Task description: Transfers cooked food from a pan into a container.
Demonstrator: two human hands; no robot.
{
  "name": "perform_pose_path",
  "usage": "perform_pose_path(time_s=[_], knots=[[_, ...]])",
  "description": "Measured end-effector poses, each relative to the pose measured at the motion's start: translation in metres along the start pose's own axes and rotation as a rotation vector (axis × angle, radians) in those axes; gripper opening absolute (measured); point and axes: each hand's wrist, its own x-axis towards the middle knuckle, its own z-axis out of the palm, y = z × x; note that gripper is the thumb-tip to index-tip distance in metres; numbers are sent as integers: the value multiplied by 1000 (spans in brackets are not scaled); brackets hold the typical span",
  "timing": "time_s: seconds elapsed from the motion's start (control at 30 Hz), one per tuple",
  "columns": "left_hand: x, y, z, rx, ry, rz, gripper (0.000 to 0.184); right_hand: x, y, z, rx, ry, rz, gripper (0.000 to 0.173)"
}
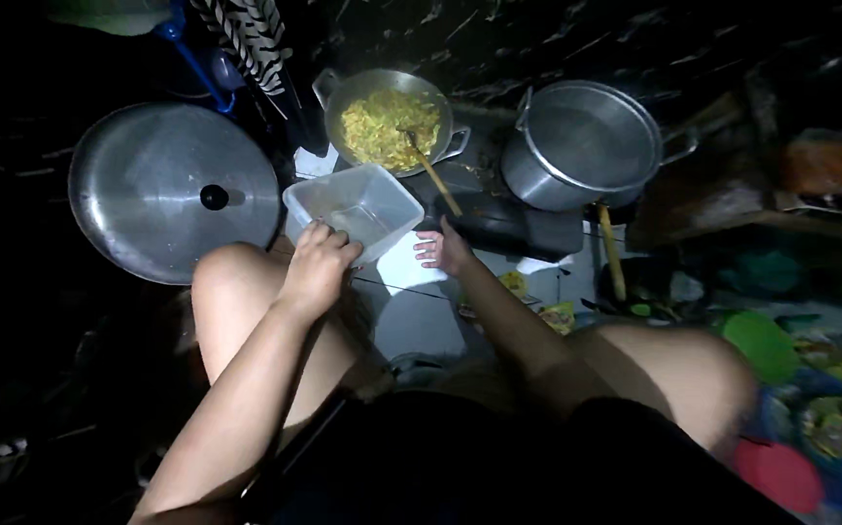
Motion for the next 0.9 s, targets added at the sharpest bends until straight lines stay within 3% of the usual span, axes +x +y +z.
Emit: perform_pose_path(time_s=[0.07, 0.13, 0.17, 0.27, 0.3, 0.4, 0.5, 0.57, 0.7, 0.77, 0.9], knots=[[10, 8, 6, -54, -60, 77, 15, -26, -10, -10, 48, 3, -73, 103], [17, 19, 7, -105, -81, 171, 14, -63, -22, -22, 126, -40, -125, 104], [19, 26, 8, -126, -62, 227, 12, -83, -27, -27, 101, -36, -162, 98], [22, 44, 9, -196, 45, 348, 7, -136, -34, -40, -96, 136, -235, 43], [24, 49, 7, -222, 76, 341, 7, -152, -37, -43, -156, 219, -240, 38], [31, 60, -1, -348, 183, 163, 21, -196, -47, -46, -172, 397, -337, 32], [33, 67, -3, -637, 316, -61, 72, -231, -59, -41, -154, 480, -458, 22], [31, 71, -4, -955, 329, -212, 96, -248, -66, -34, -211, 527, -530, 22], [29, 92, -21, -1586, 96, -672, 86, -269, -71, -6, -267, 566, -598, 19], [30, 102, -24, -1714, 17, -789, 87, -272, -73, 16, -183, 537, -523, 26], [25, 101, -16, -1729, 204, -893, 104, -261, -64, 47, -64, 314, -351, 35]])
